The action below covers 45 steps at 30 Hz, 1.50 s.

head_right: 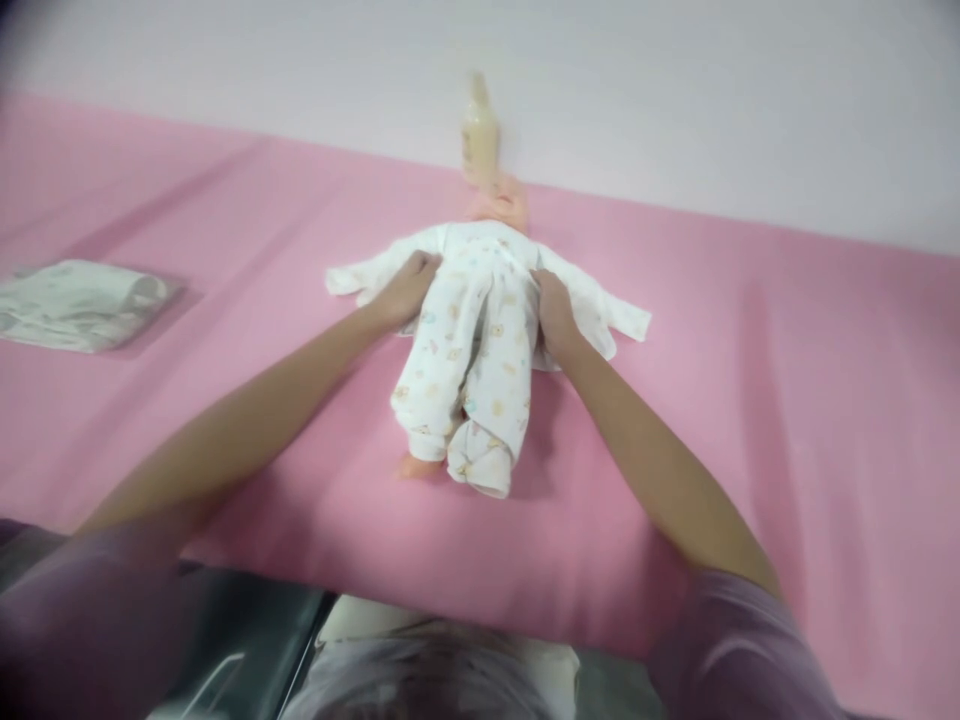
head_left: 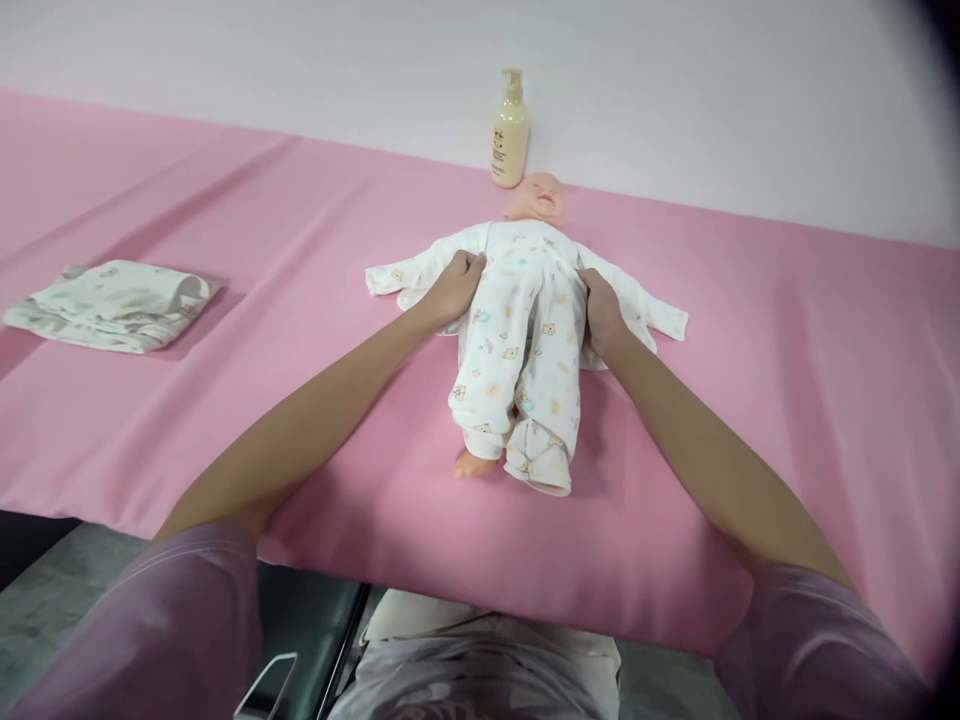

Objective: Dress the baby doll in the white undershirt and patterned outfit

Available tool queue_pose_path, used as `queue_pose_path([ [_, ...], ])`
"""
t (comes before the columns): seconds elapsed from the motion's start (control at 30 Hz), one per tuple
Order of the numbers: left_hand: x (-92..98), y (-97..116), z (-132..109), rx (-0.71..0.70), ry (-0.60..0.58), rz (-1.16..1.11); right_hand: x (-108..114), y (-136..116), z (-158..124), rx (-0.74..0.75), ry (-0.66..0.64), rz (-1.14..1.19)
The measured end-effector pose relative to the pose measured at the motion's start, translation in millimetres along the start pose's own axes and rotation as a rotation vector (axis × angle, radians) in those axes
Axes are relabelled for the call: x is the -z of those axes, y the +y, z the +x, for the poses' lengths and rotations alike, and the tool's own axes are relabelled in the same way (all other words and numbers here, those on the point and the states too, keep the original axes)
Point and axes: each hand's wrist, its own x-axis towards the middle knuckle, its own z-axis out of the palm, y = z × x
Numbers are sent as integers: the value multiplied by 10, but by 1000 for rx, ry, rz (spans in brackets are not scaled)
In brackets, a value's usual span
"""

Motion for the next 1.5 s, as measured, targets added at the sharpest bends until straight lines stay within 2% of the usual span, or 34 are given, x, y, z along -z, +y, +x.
queue_pose_path([
  [0.1,-11,-13,37,79,-37,-111,-78,-86,-32,-123,18,211],
  [0.2,1,17,10,88,-54,-157,-117,-154,-50,-127,25,182],
  [0.37,2,66,-42,40,-28,-100,-80,-188,-75,-130,-11,178],
  [0.57,47,76,-66,-77,0,-29,-28,-159,-60,12,52,128],
  [0.7,112,195,-71,-179,21,54,50,-154,47,141,112,-90],
  [0.8,150,325,33,-285,-25,116,85,-240,182,315,114,-316],
  [0.9,178,437,203,-328,-117,131,75,-347,370,408,27,-385],
  [1.0,188,487,346,-272,-180,70,65,-386,573,320,-38,-286],
  [1.13,134,421,439,-218,-119,59,70,-302,752,125,-29,-181],
  [1.23,68,333,460,-241,-78,128,73,-215,786,183,22,-262],
  [1.37,108,257,435,-331,-86,259,226,-157,726,338,43,-485],
  [1.5,351,167,367,-439,-122,551,594,-110,593,327,-145,-693],
])
